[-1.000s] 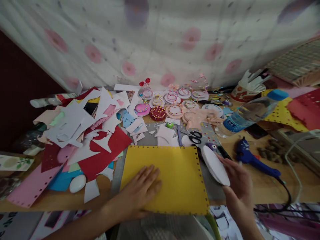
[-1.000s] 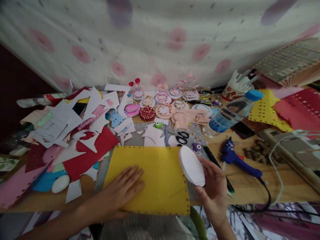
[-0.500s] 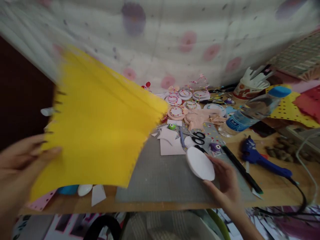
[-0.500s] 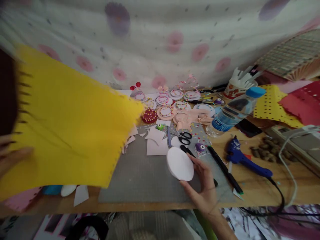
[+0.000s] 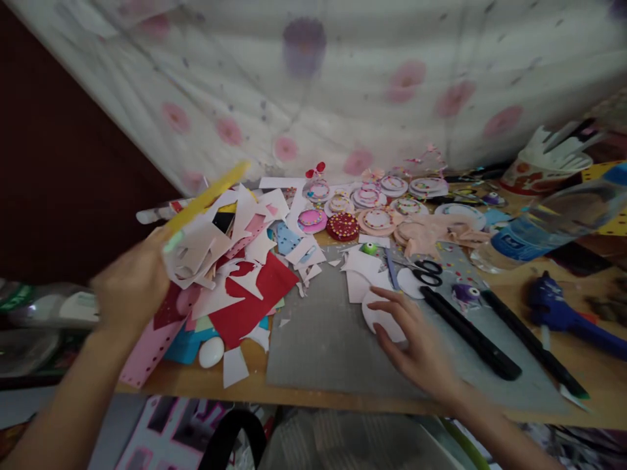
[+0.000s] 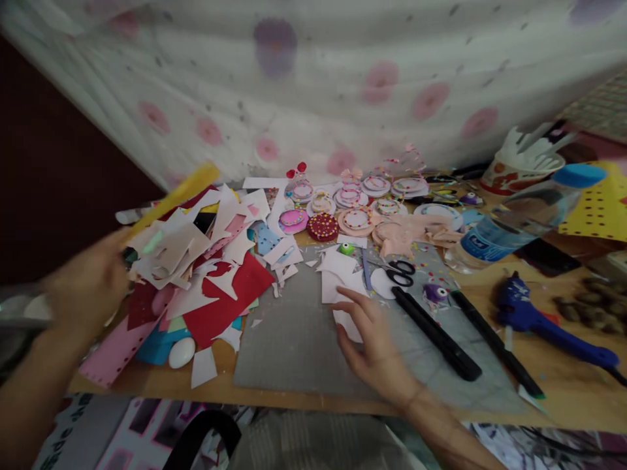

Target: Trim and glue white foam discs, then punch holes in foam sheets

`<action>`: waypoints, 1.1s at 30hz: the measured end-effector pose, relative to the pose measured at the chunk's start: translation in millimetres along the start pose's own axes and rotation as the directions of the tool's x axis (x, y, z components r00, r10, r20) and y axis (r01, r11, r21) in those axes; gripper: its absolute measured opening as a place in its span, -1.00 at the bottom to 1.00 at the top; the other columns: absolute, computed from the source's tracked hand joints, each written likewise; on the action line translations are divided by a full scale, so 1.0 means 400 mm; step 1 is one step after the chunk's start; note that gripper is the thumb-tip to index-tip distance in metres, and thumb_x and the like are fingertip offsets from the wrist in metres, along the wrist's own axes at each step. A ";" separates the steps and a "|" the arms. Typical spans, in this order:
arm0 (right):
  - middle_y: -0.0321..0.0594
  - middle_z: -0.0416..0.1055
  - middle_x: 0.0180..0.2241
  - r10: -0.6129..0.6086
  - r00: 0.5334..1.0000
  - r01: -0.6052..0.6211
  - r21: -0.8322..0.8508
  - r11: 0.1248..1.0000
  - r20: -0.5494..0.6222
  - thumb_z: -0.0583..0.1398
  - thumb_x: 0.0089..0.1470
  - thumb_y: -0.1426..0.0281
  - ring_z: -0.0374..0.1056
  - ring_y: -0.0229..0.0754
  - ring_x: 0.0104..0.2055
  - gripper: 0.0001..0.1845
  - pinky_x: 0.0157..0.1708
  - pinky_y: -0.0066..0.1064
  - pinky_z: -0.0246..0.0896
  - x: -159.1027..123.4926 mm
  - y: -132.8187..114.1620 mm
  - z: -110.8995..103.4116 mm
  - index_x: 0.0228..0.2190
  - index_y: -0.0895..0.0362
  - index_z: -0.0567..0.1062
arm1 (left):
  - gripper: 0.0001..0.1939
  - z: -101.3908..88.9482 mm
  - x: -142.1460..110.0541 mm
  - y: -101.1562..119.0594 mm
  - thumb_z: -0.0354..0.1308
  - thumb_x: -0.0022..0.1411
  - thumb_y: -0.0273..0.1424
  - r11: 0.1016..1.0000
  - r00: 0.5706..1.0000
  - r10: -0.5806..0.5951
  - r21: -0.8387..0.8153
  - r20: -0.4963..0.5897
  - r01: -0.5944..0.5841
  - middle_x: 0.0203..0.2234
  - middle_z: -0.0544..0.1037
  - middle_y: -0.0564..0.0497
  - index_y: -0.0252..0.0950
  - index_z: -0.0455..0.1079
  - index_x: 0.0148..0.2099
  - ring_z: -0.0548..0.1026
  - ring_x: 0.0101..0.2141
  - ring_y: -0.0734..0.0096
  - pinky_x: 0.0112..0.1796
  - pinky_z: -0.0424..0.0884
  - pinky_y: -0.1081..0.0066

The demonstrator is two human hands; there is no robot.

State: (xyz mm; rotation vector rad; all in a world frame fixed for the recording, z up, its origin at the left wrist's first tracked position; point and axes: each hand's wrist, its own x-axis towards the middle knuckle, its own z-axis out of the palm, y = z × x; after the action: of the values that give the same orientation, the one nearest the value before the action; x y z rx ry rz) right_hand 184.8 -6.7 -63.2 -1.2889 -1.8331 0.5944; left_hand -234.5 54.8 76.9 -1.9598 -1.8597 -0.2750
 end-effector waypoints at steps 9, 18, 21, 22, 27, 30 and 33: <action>-0.20 0.50 -0.19 0.307 0.692 -0.719 0.662 0.214 0.653 0.30 -0.13 0.34 0.44 -0.12 -0.13 -0.77 -0.02 -0.26 0.22 0.181 -0.122 0.185 -0.34 0.11 0.49 | -0.42 0.202 -0.038 0.062 -0.02 0.32 -0.16 0.914 0.920 0.335 -0.307 0.201 -0.266 0.24 0.25 -0.24 -0.35 0.11 0.28 0.21 0.23 0.08 0.20 0.18 0.14; -0.19 0.47 -0.30 0.354 0.529 -0.815 0.578 -0.043 0.771 0.20 -0.10 0.43 0.41 -0.19 -0.20 -0.92 -0.04 -0.29 0.24 0.279 -0.094 0.313 -0.45 0.10 0.40 | -0.26 0.190 -0.315 0.049 0.08 0.27 -0.10 0.864 0.809 0.468 -0.377 0.357 -0.334 0.36 -0.07 -0.26 -0.27 -0.03 0.37 -0.06 0.33 -0.05 0.21 0.10 -0.06; -0.18 0.46 -0.28 0.329 0.502 -0.831 0.551 -0.071 0.800 0.17 -0.08 0.41 0.39 -0.19 -0.21 -0.94 -0.11 -0.30 0.23 0.302 -0.115 0.321 -0.44 0.11 0.40 | -0.36 0.230 -0.328 0.039 0.03 0.32 -0.17 0.880 0.844 0.425 -0.368 0.328 -0.300 0.35 -0.02 -0.26 -0.29 0.01 0.35 -0.04 0.33 0.02 0.21 0.13 0.00; -0.18 0.46 -0.28 0.317 0.500 -0.833 0.548 -0.077 0.806 0.17 -0.08 0.41 0.38 -0.19 -0.23 -0.94 -0.14 -0.31 0.23 0.309 -0.125 0.323 -0.44 0.11 0.41 | -0.40 0.243 -0.327 0.035 0.00 0.34 -0.20 0.888 0.858 0.403 -0.362 0.317 -0.283 0.35 0.01 -0.25 -0.29 0.03 0.34 -0.02 0.32 0.04 0.21 0.14 0.02; -0.28 0.41 -0.43 0.257 0.529 -0.821 0.564 -0.088 0.809 0.16 -0.19 0.52 0.28 -0.25 -0.38 -0.85 -0.32 -0.40 0.18 0.346 -0.168 0.330 -0.45 0.12 0.44 | -0.53 0.278 -0.324 0.009 -0.13 0.40 -0.37 0.896 0.897 0.345 -0.381 0.278 -0.226 0.31 0.10 -0.26 -0.32 0.06 0.31 0.10 0.29 0.15 0.19 0.19 0.11; -0.30 0.41 -0.44 0.199 0.558 -0.808 0.583 -0.090 0.805 0.16 -0.23 0.53 0.29 -0.25 -0.37 -0.79 -0.32 -0.42 0.18 0.371 -0.182 0.322 -0.43 0.12 0.46 | -0.54 0.281 -0.326 0.002 -0.14 0.40 -0.41 0.888 0.910 0.343 -0.396 0.231 -0.235 0.29 0.12 -0.29 -0.34 0.06 0.30 0.11 0.29 0.14 0.19 0.21 0.10; -0.29 0.43 -0.40 0.142 0.582 -0.801 0.594 -0.074 0.801 0.15 -0.24 0.52 0.31 -0.24 -0.33 -0.75 -0.28 -0.40 0.21 0.397 -0.188 0.311 -0.39 0.12 0.48 | -0.52 0.274 -0.311 0.019 -0.06 0.38 -0.33 0.903 0.932 0.318 -0.356 0.173 -0.242 0.28 0.13 -0.33 -0.37 0.07 0.28 0.10 0.28 0.04 0.17 0.21 0.03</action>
State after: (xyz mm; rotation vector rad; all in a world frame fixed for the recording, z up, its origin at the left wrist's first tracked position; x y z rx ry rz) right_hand 16.0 120.8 -23.8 -0.7420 -0.5883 2.3616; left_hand -253.4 -10.4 -74.5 -2.5557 -1.7135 -0.2981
